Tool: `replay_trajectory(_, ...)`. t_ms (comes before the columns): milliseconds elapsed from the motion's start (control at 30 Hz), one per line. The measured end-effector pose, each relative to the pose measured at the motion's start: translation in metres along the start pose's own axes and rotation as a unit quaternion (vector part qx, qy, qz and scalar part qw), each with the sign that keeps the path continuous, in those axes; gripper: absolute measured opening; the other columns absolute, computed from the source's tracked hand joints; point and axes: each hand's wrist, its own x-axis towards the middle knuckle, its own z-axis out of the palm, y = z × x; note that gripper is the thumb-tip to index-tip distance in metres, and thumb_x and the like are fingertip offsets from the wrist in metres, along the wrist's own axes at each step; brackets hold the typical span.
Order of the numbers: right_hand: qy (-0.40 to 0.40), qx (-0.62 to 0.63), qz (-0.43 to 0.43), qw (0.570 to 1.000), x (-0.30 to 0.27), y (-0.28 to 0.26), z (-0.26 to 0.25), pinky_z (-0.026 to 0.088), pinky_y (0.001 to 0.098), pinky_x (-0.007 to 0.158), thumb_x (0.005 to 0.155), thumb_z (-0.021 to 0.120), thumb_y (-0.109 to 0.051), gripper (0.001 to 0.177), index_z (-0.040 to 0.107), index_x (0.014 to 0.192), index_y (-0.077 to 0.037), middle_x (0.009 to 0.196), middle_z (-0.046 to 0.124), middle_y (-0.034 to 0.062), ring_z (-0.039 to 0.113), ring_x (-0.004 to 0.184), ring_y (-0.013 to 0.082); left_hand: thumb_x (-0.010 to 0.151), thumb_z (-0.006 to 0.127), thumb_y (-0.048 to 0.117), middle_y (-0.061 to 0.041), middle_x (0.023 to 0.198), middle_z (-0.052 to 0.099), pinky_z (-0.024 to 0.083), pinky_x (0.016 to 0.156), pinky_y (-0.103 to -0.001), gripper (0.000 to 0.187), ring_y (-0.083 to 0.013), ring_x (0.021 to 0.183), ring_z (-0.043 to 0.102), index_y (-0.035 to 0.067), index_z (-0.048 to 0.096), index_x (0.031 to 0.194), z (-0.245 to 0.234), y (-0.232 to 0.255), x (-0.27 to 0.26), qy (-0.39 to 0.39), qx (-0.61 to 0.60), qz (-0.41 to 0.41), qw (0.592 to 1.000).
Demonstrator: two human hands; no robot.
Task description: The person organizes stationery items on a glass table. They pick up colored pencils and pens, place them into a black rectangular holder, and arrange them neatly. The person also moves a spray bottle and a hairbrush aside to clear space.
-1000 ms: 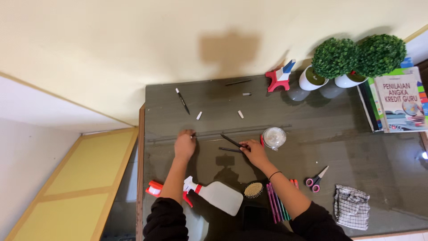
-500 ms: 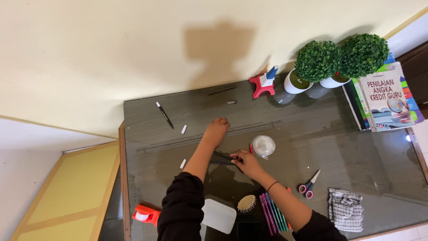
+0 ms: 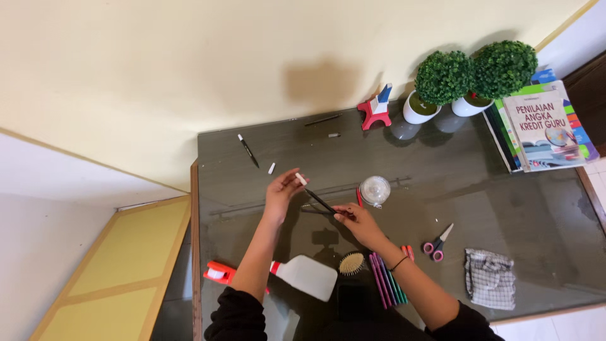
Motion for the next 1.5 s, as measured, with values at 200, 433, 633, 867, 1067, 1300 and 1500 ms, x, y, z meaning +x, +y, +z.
replay_trajectory(200,-0.011,-0.036,-0.013,0.999,-0.059,-0.046,0.003,0.051,0.0282,0.081,0.096,0.068,-0.023,0.032,0.073,0.124,-0.009,0.101,0.066,0.0011,0.062,0.087,0.0133,0.100,0.061,0.003,-0.019,0.119,0.069,0.058,0.100,-0.041,0.035,-0.0333,0.113,0.070,-0.008,0.060,0.134,0.012,0.006,-0.073,0.053,-0.102,0.030,0.993)
replay_trajectory(433,-0.025,-0.044,-0.005,0.999,-0.118,-0.022,0.005,0.054,0.0302,0.081,0.096,0.066,-0.025,0.032,0.073,0.123,-0.007,0.100,0.064,0.0062,0.065,0.088,0.0148,0.100,0.060,0.001,-0.021,0.124,0.067,0.056,0.104,-0.041,0.038,-0.0324,0.116,0.068,-0.010,0.056,0.136,0.025,-0.023,-0.148,0.095,-0.124,0.057,0.986)
replay_trajectory(633,0.008,-0.290,-0.073,0.954,-0.113,0.058,-0.001,0.054,0.0418,0.089,0.093,0.067,-0.015,0.026,0.074,0.114,-0.002,0.108,0.064,0.0181,0.067,0.097,0.0350,0.099,0.057,0.000,-0.022,0.125,0.064,0.055,0.107,-0.042,0.039,-0.0342,0.117,0.067,-0.012,0.052,0.136,0.001,-0.068,-0.215,0.189,-0.164,0.067,0.966)
replay_trajectory(867,0.018,-0.408,-0.062,0.911,-0.110,0.086,-0.002,0.054,0.0463,0.092,0.095,0.062,-0.017,0.022,0.072,0.104,0.001,0.115,0.062,0.0216,0.065,0.101,0.0393,0.100,0.057,-0.003,-0.019,0.117,0.064,0.052,0.105,-0.043,0.035,-0.0337,0.116,0.067,-0.013,0.055,0.133,-0.011,-0.097,-0.267,0.208,-0.158,0.076,0.962)
replay_trajectory(1067,0.110,-0.334,-0.092,0.932,-0.169,0.057,-0.039,0.042,0.0524,0.104,0.093,0.064,-0.016,0.022,0.074,0.108,-0.004,0.109,0.065,0.0174,0.063,0.107,0.0368,0.099,0.061,-0.001,-0.016,0.114,0.069,0.057,0.101,-0.041,0.033,-0.0241,0.107,0.069,-0.007,0.061,0.131,0.045,-0.088,-0.245,0.153,-0.074,0.055,0.984)
replay_trajectory(1300,0.154,-0.139,-0.026,0.978,-0.251,0.013,-0.058,0.051,0.0364,0.080,0.098,0.061,-0.016,0.022,0.069,0.114,-0.002,0.103,0.066,0.0152,0.064,0.089,0.0287,0.099,0.067,0.010,-0.012,0.106,0.072,0.057,0.087,-0.032,0.034,-0.0195,0.097,0.069,-0.005,0.065,0.129,0.117,-0.078,-0.229,0.065,0.039,0.027,0.997)
replay_trajectory(1500,0.154,-0.044,0.023,0.987,-0.286,-0.009,-0.053,0.050,0.0314,0.070,0.100,0.057,-0.016,0.025,0.066,0.121,-0.004,0.089,0.069,0.0089,0.063,0.077,0.0154,0.098,0.068,0.013,-0.013,0.103,0.072,0.060,0.089,-0.033,0.034,-0.0202,0.095,0.072,-0.006,0.064,0.125,0.148,-0.079,-0.237,0.018,0.006,-0.020,1.000)
